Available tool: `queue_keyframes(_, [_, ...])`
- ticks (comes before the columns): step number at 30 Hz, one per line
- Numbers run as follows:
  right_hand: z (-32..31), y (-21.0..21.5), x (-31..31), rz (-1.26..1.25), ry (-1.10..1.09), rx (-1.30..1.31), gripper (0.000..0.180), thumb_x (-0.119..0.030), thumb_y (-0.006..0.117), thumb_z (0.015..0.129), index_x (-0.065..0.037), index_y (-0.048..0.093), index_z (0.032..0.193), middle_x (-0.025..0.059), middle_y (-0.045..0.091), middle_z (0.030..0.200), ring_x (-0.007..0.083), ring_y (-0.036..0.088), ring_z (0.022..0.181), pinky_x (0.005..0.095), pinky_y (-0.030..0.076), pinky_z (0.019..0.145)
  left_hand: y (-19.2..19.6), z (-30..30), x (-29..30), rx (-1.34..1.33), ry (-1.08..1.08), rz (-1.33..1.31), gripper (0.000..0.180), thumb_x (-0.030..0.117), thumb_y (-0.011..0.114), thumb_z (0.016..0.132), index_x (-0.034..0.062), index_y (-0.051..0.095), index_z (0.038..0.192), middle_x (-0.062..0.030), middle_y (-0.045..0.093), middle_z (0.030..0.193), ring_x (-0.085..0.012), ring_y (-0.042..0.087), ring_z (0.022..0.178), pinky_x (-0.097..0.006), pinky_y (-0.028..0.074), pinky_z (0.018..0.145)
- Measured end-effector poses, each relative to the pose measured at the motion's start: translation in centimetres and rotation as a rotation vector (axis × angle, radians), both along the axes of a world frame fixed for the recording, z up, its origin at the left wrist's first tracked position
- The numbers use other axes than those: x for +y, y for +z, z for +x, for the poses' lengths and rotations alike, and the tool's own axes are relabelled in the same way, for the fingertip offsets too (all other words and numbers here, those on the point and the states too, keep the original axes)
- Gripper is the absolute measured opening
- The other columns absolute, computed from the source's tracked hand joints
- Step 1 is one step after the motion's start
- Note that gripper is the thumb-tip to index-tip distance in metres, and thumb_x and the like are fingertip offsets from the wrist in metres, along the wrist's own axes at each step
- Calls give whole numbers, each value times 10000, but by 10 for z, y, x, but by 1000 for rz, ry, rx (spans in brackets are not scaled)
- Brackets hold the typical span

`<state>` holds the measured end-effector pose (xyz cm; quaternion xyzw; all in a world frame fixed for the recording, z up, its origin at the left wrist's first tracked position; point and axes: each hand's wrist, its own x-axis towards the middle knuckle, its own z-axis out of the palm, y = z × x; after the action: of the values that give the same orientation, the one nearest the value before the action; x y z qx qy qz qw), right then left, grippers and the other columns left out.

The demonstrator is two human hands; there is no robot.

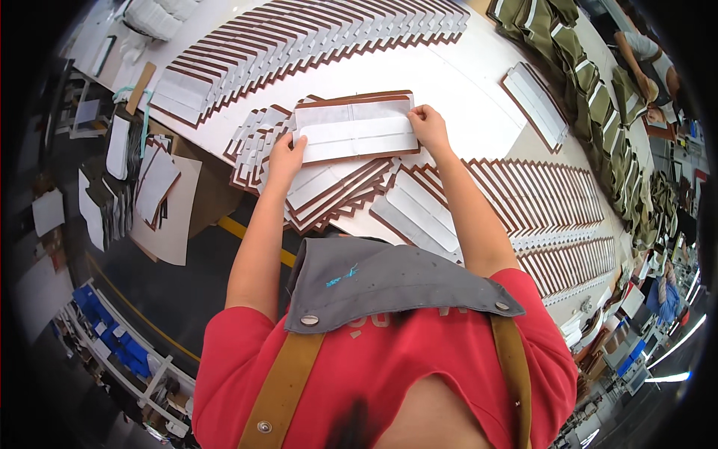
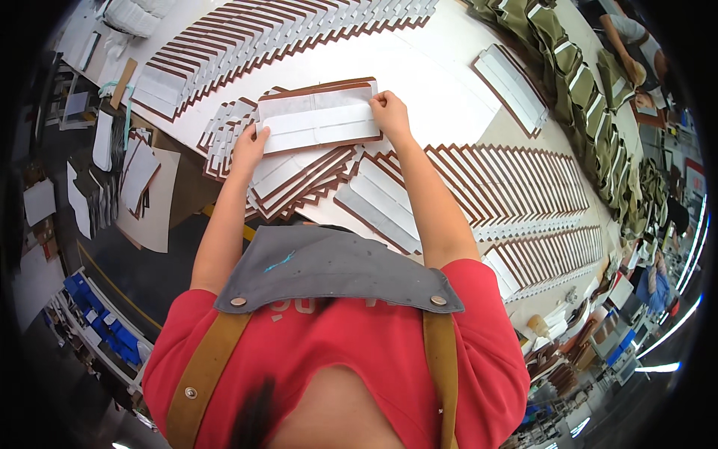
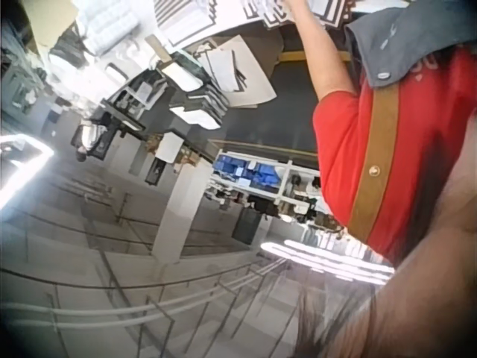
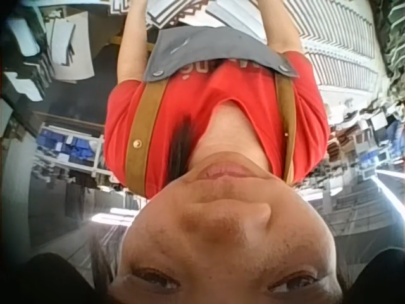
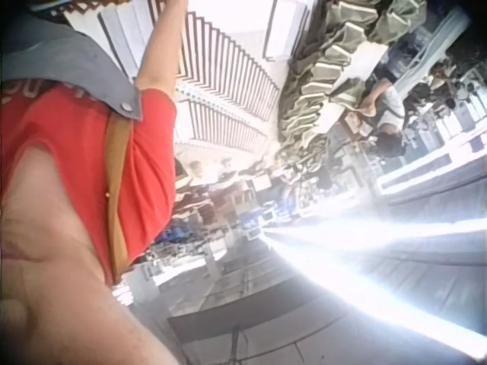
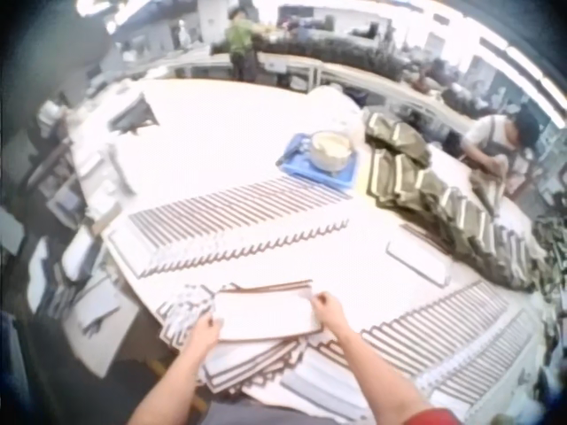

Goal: The person assembles face masks by hand on a large table. They pick up white mask bodies and brown frames, align them, and press them together. The person also briefly cleans the table surface and handles a red string. The assembled masks are stacked in neat piles on the table.

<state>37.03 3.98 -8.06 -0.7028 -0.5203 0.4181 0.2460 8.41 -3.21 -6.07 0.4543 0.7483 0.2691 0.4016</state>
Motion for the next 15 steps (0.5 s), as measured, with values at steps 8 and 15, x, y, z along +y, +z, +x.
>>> queue_keyframes(8, [13, -6, 21, -143, 154, -143, 204, -207, 608, 656, -18, 625, 733, 118, 624, 681, 212, 603, 644, 306, 470, 618, -7, 0, 9, 273, -137, -5, 285, 244, 552, 770, -40, 541, 788, -211, 579, 759, -363, 548, 708, -415, 421, 659])
queue_keyframes(15, [11, -3, 26, -207, 183, -173, 199, -234, 624, 643, -49, 632, 714, 108, 625, 675, 210, 603, 638, 306, 469, 615, -11, -2, 8, 303, -159, 12, 284, 241, 550, 763, -39, 505, 776, -232, 558, 778, -380, 535, 749, -426, 412, 674])
